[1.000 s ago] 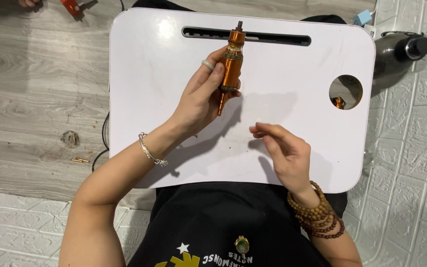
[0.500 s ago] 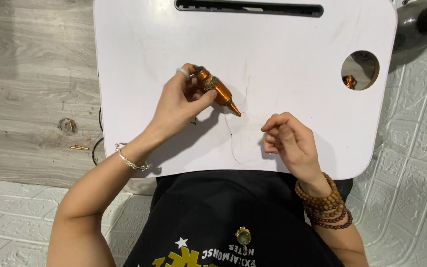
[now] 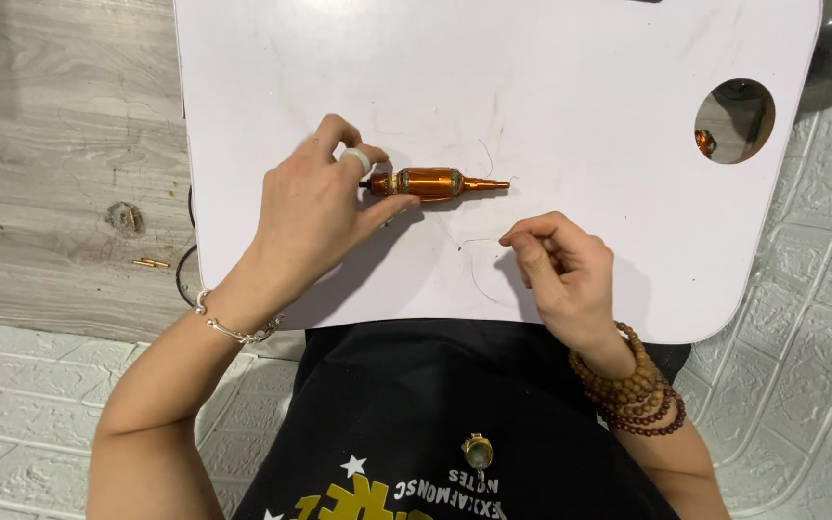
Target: Manually winding thin copper wire around a motor armature on a small assembly table.
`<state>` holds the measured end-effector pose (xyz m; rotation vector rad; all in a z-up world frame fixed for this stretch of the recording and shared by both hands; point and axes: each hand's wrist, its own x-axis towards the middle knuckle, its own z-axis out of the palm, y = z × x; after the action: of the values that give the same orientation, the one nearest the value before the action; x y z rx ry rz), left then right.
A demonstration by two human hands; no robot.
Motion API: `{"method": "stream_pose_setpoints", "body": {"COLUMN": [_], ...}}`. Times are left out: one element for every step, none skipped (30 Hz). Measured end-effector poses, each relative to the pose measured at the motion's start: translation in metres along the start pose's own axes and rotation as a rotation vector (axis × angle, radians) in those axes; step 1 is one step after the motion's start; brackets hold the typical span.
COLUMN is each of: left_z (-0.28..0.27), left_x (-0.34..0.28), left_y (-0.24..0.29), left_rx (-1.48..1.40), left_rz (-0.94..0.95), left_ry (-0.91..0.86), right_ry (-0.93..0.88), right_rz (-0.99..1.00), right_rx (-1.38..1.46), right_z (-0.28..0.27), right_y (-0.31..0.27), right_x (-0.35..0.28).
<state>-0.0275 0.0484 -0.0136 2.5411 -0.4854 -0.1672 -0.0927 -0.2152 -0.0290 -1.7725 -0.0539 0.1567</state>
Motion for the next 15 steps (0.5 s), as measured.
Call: {"method": "stream_pose_setpoints", "body": {"left_z": [0.000,0.005,0.010,0.015,0.012,0.009,0.007,0.016,0.024,0.032,0.032,0.032,0.033,0.033,0.032], "left_x": [-0.001,-0.001,-0.001,0.000,-0.003,-0.008,-0.013,-0.018,-0.023,-0.025,-0.026,-0.028,-0.030,-0.031,-0.031], "left_y": [-0.001,-0.005,-0.009,-0.013,-0.001,0.012,0.024,0.029,0.033,0.037,0.037,0.037,0.038,0.039,0.040], "left_rx": [0.074,0.074,0.095,0.117,0.117,-0.007,-0.133,-0.134,-0.124,-0.113,-0.111,-0.122,-0.134,-0.133,-0.169], "left_rz": [0.068,0.068,0.124,0.180,0.181,0.312,0.442,0.438,0.494,0.557,0.558,0.568,0.577,0.577,0.581], "left_ry": [0.051,0.053,0.102,0.150,0.152,0.241,0.331,0.332,0.376,0.422,0.425,0.419,0.414,0.415,0.410], "right_ry": [-0.013,-0.013,-0.013,-0.012,-0.012,-0.028,-0.045,-0.049,-0.079,-0.106,-0.107,-0.133,-0.158,-0.159,-0.179], "right_rz": [-0.006,-0.008,0.000,0.008,0.006,0.035,0.065,0.067,0.109,0.146,0.143,0.153,0.162,0.161,0.174], "right_rx": [-0.004,-0.006,0.019,0.045,0.044,0.105,0.166,0.166,0.273,0.380,0.379,0.393,0.407,0.407,0.407], "right_z": [0.002,0.003,0.004,0.006,0.008,0.010,0.013,0.017,0.022,0.026,0.024,0.022,0.021,0.018,0.015], "right_y": [-0.001,0.001,0.003,0.005,0.001,-0.002,-0.006,-0.007,-0.008,-0.010,-0.009,-0.008,-0.007,-0.005,-0.003], "right_x": [-0.001,-0.001,-0.001,0.000,-0.001,-0.003,-0.005,-0.011,-0.016,-0.019,-0.017,-0.018,-0.018,-0.018,-0.019]}}
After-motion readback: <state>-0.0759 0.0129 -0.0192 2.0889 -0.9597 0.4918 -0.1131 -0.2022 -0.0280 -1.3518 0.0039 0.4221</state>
